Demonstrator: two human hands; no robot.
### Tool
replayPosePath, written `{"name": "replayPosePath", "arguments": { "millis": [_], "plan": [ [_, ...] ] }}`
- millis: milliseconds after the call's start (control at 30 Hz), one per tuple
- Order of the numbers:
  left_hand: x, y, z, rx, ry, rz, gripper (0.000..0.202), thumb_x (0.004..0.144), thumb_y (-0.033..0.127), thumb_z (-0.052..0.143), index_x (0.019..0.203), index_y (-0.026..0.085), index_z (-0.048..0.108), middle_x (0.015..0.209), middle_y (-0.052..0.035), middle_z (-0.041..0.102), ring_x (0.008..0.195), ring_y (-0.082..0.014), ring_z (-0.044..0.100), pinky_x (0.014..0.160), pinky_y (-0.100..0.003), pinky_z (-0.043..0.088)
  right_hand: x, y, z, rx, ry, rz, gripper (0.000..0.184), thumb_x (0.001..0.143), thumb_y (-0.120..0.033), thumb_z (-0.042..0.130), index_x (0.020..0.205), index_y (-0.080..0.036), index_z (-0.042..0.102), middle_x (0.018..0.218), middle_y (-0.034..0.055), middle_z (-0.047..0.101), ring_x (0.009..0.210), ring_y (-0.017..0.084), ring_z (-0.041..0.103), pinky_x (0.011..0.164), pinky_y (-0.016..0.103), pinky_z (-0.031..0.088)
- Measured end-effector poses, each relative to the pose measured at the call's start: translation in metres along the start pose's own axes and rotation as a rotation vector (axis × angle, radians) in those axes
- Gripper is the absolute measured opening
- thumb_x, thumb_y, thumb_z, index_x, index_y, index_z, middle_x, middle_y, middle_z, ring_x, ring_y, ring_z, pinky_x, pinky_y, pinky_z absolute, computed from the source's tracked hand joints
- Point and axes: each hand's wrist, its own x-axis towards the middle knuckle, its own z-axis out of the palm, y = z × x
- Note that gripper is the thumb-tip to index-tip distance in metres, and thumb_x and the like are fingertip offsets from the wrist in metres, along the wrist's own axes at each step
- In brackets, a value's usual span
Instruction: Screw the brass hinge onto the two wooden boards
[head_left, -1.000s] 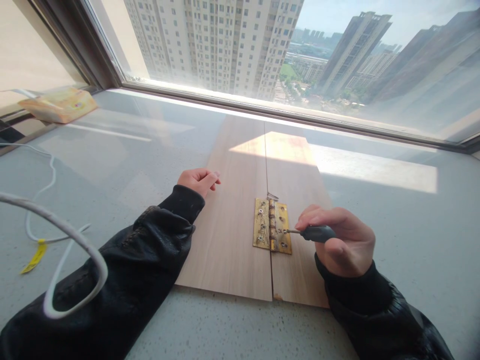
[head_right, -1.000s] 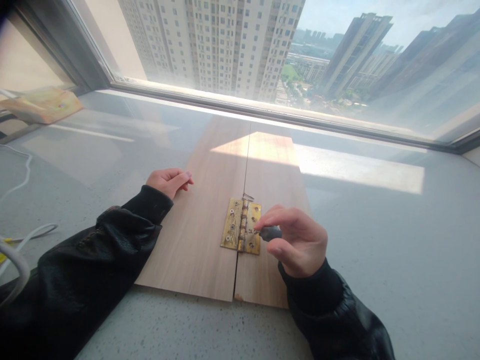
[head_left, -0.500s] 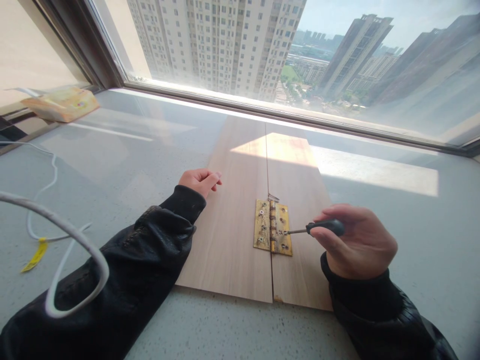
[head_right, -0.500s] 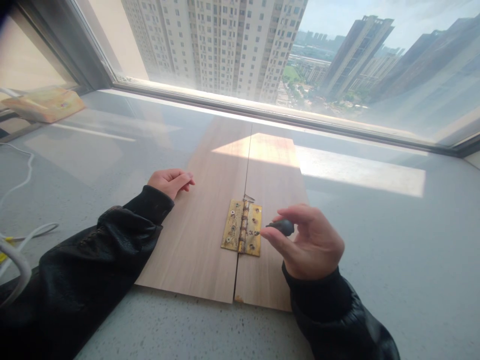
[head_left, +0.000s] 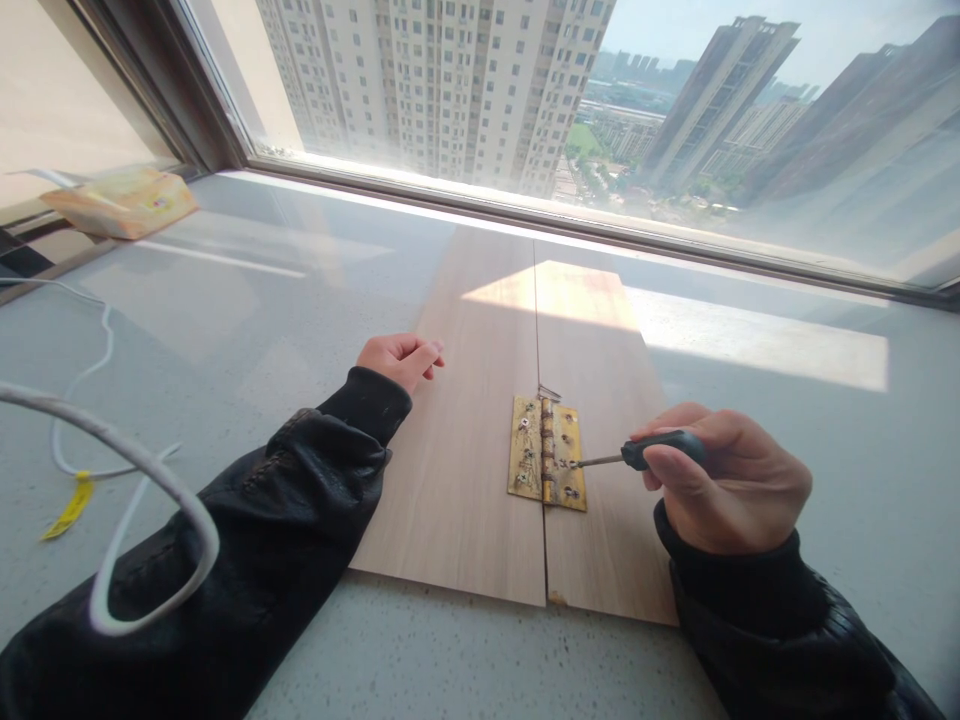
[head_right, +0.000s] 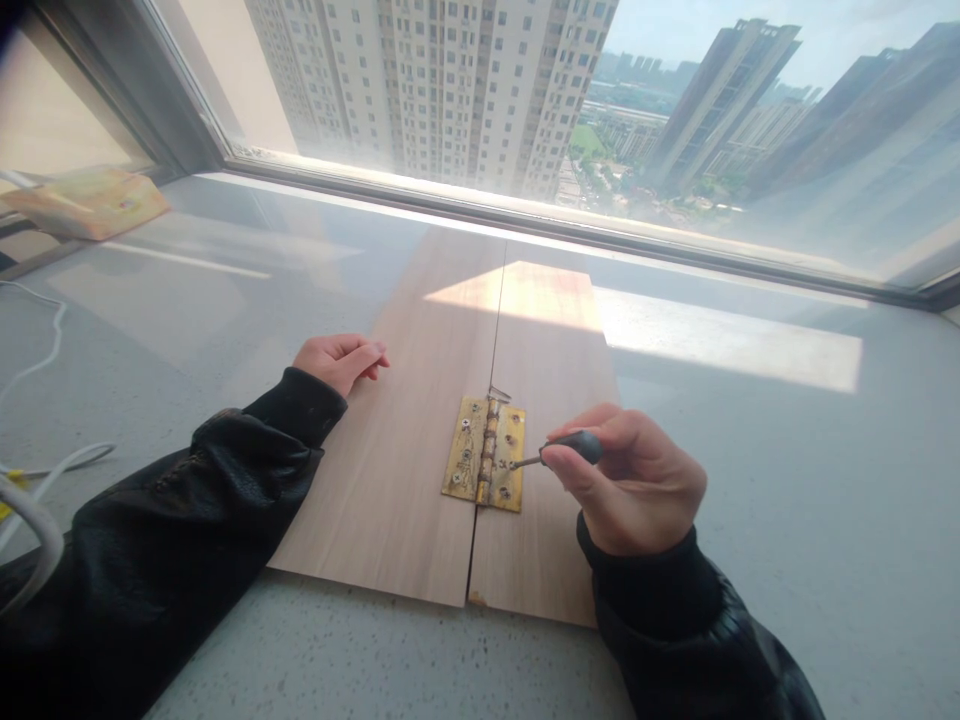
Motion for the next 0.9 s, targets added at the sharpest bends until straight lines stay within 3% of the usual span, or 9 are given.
{"name": "replayPosePath", "arguments": {
  "millis": [100, 167, 300, 567, 800, 900],
  "plan": [
    [0.001, -0.001, 0.000, -0.002, 0.000, -0.002, 0.030, 0.073, 0.042, 0.060, 0.059, 0.015, 0.067, 0.049, 0.0008, 0.057, 0.046, -0.0093, 0.041, 0.049, -0.024, 0.029, -0.001, 0.001, -0.001, -0.008, -0.219, -0.003, 0.013, 0.072, -0.026, 0.075, 0.082, -0.021, 0.071, 0.076, 0.0041, 0.071, 0.055, 0.015, 0.059, 0.045, 0.030, 0.045],
    [0.001, -0.001, 0.000, -0.005, 0.002, -0.001, 0.030, 0.073, 0.042, 0.060, 0.059, 0.016, 0.067, 0.049, 0.0010, 0.056, 0.046, -0.0092, 0.040, 0.049, -0.024, 0.029, -0.002, 0.002, 0.000, -0.079, -0.280, 0.007, 0.017, 0.076, -0.033, 0.071, 0.087, -0.020, 0.073, 0.077, 0.0056, 0.071, 0.061, 0.017, 0.062, 0.050, 0.031, 0.047],
    [0.001, -0.001, 0.000, -0.003, 0.005, 0.001, 0.031, 0.073, 0.042, 0.060, 0.059, 0.015, 0.067, 0.049, 0.0014, 0.056, 0.046, -0.0088, 0.040, 0.050, -0.024, 0.029, -0.004, 0.003, 0.006, -0.112, -0.152, -0.010, 0.024, 0.081, -0.042, 0.063, 0.083, -0.021, 0.072, 0.072, 0.0054, 0.069, 0.067, 0.019, 0.062, 0.058, 0.033, 0.049],
    [0.000, 0.000, 0.000, -0.006, 0.001, -0.009, 0.031, 0.074, 0.042, 0.061, 0.060, 0.015, 0.068, 0.049, 0.0018, 0.056, 0.045, -0.0079, 0.038, 0.049, -0.023, 0.029, -0.004, 0.002, 0.014, -0.148, -0.096, -0.076, 0.028, 0.081, -0.045, 0.060, 0.081, -0.020, 0.071, 0.076, 0.0080, 0.066, 0.073, 0.022, 0.061, 0.060, 0.035, 0.048],
    [-0.001, 0.001, 0.000, -0.007, 0.001, -0.017, 0.030, 0.074, 0.041, 0.061, 0.060, 0.015, 0.067, 0.050, 0.0022, 0.056, 0.045, -0.0073, 0.038, 0.049, -0.023, 0.028, -0.006, -0.003, 0.010, -0.130, -0.173, 0.001, 0.025, 0.081, -0.043, 0.061, 0.083, -0.022, 0.073, 0.075, 0.0067, 0.067, 0.074, 0.021, 0.061, 0.061, 0.033, 0.048],
    [-0.001, 0.001, 0.000, -0.010, 0.000, -0.012, 0.031, 0.074, 0.042, 0.061, 0.060, 0.015, 0.067, 0.050, 0.0019, 0.056, 0.046, -0.0077, 0.039, 0.050, -0.023, 0.029, -0.006, -0.003, 0.005, -0.107, -0.192, 0.136, 0.029, 0.077, -0.048, 0.065, 0.082, -0.021, 0.073, 0.074, 0.0074, 0.068, 0.067, 0.019, 0.061, 0.049, 0.028, 0.043]
  ]
}}
